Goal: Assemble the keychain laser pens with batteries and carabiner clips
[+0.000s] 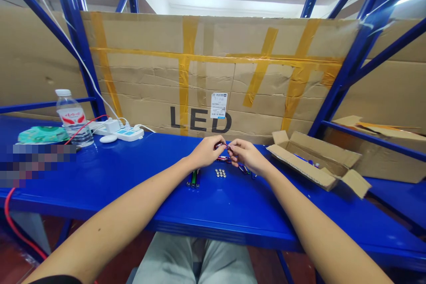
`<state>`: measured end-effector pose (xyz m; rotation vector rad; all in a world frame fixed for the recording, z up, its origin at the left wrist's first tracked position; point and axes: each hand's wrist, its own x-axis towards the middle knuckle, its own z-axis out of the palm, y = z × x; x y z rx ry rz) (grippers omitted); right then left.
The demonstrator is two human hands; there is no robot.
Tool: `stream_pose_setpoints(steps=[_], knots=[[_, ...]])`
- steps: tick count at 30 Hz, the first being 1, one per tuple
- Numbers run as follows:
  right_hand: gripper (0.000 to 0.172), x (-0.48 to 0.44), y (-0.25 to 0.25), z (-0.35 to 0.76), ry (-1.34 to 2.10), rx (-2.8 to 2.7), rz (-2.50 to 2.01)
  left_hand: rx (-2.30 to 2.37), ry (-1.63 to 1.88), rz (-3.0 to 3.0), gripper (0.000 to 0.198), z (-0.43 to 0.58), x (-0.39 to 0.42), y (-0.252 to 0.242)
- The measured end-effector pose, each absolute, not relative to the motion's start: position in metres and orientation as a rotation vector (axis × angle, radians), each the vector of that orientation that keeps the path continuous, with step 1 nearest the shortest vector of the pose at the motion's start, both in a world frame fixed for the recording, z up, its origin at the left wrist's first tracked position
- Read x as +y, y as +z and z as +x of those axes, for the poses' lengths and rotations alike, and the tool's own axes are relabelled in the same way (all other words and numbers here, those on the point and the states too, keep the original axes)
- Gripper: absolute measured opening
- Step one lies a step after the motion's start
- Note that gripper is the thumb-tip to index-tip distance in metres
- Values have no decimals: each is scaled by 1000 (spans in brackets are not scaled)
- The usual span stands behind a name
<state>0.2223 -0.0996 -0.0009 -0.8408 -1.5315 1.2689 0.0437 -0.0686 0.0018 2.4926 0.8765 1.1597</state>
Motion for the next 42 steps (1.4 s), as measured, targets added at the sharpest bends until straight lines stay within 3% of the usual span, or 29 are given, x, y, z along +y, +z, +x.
stream_pose_setpoints(steps=[6,11,17,22,29,34,42], knots=[[23,-98,-1,219,1219,-1387,-917,901,1159,2550,11,46,-73,0],[13,-93,-8,224,965,-1541,-1001,901,1103,2526,11,49,-74,-4],[4,-92,-11,226,431,-1765,-1183,867,1065,2167,46,54,-76,-5],[10,-93,-10,224,92,-1912,-1173,893,1051,2138,46,56,-79,-2],[12,-97,-7,221,-26,-2059,-1200,1052,1069,2202,40,56,-75,-6],[11,-92,-6,228,-21,-1963,-1279,1120,1069,2147,21,50,-61,-7],[18,-86,-2,241,247,-1788,-1366,898,1058,1825,13,35,-45,4]])
